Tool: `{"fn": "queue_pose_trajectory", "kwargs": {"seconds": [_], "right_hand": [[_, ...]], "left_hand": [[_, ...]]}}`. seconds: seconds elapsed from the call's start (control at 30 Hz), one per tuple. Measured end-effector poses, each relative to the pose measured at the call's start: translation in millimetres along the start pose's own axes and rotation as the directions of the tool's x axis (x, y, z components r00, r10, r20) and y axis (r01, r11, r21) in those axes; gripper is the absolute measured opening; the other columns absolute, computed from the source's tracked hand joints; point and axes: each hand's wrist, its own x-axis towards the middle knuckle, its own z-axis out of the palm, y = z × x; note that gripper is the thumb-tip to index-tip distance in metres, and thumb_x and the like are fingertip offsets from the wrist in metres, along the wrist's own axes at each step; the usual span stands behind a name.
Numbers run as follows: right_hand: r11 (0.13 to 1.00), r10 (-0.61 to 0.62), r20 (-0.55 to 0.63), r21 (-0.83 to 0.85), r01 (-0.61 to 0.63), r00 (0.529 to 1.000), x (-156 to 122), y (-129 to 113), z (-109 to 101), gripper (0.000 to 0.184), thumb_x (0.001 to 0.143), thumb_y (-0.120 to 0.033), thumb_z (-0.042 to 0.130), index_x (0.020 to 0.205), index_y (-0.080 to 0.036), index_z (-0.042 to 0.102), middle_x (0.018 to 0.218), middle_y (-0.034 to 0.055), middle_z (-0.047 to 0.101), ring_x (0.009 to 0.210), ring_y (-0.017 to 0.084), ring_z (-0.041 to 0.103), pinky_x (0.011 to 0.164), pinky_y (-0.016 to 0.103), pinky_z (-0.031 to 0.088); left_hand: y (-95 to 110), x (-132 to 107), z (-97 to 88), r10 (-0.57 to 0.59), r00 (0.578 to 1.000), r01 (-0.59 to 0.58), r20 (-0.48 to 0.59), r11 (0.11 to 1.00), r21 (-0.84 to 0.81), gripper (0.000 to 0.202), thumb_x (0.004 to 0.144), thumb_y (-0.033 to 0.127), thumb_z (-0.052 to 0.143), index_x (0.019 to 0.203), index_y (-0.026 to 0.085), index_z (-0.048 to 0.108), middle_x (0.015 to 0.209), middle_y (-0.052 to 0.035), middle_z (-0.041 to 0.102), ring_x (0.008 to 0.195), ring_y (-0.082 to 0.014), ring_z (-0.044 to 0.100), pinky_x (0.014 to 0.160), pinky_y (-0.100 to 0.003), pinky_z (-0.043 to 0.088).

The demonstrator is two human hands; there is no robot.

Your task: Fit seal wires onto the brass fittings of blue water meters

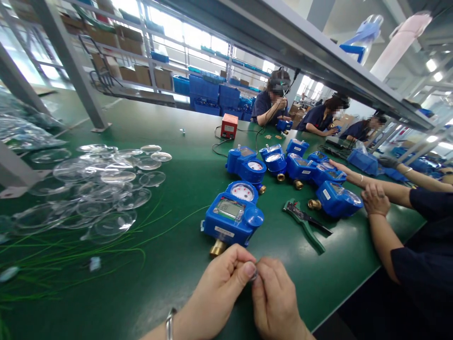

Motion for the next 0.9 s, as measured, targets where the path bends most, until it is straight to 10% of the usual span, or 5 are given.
{"fn": "queue_pose_trajectory", "kwargs": {"seconds": [0.17, 0.4, 0.47, 0.63, 0.9], "right_hand": [[0.869, 0.312, 0.110, 0.370, -0.330, 0.944, 2, -7, 7, 0.019, 0.090, -0.020, 0.036, 0.078, -0.018, 0.051, 0.073, 0.0025, 0.050, 0.068, 0.015, 0.048, 0.062, 0.028, 0.036], [-0.150, 0.523, 0.594, 0.770, -0.620, 0.612, 13, -20, 21, 0.026, 0.082, -0.032, 0.036, 0.059, -0.021, 0.034, 0.047, -0.0079, 0.027, 0.038, 0.007, 0.016, 0.039, 0.021, 0.016], [-0.003, 0.535, 0.558, 0.752, -0.659, 0.634, 14, -19, 17, 0.026, 0.085, -0.032, 0.035, 0.061, -0.020, 0.039, 0.048, -0.0068, 0.031, 0.038, 0.007, 0.019, 0.039, 0.022, 0.018], [0.925, 0.267, 0.099, 0.253, -0.284, 0.959, 4, -2, -3, 0.016, 0.089, -0.017, 0.039, 0.085, -0.018, 0.054, 0.080, 0.0057, 0.055, 0.074, 0.016, 0.050, 0.066, 0.029, 0.039], [0.981, -0.098, 0.102, -0.155, 0.113, 0.990, 1, 15, -24, 0.020, 0.086, -0.008, 0.039, 0.101, -0.014, 0.051, 0.086, 0.0095, 0.057, 0.074, 0.019, 0.049, 0.067, 0.033, 0.041]], "left_hand": [[0, 0, -1.8, 0.009, 1.000, -0.008, -0.011, 1.000, 0.007, 0.022, 0.087, 0.037, 0.050, 0.083, 0.016, 0.053, 0.071, 0.0027, 0.051, 0.067, -0.0116, 0.047, 0.064, -0.024, 0.039], [0, 1, -1.6, -0.026, 0.999, 0.027, 0.019, 0.999, -0.045, 0.024, 0.089, 0.038, 0.043, 0.077, 0.017, 0.046, 0.063, 0.0017, 0.057, 0.060, -0.0135, 0.056, 0.059, -0.025, 0.045], [2, 2, -3.8, -0.024, 1.000, 0.025, -0.016, 0.997, 0.071, 0.025, 0.089, 0.039, 0.043, 0.078, 0.018, 0.049, 0.065, 0.0012, 0.058, 0.062, -0.0140, 0.057, 0.061, -0.026, 0.046], [3, -1, -6.6, 0.162, 0.985, -0.121, -0.060, 0.895, 0.429, 0.016, 0.086, 0.031, 0.051, 0.098, 0.025, 0.058, 0.102, -0.0015, 0.058, 0.099, -0.0182, 0.053, 0.091, -0.033, 0.040], [10, -14, -3.2, -0.024, 0.987, 0.111, -0.161, 0.821, 0.560, 0.043, 0.089, 0.049, 0.036, 0.062, 0.019, 0.052, 0.066, 0.0006, 0.053, 0.066, -0.0163, 0.051, 0.064, -0.027, 0.038]]}}
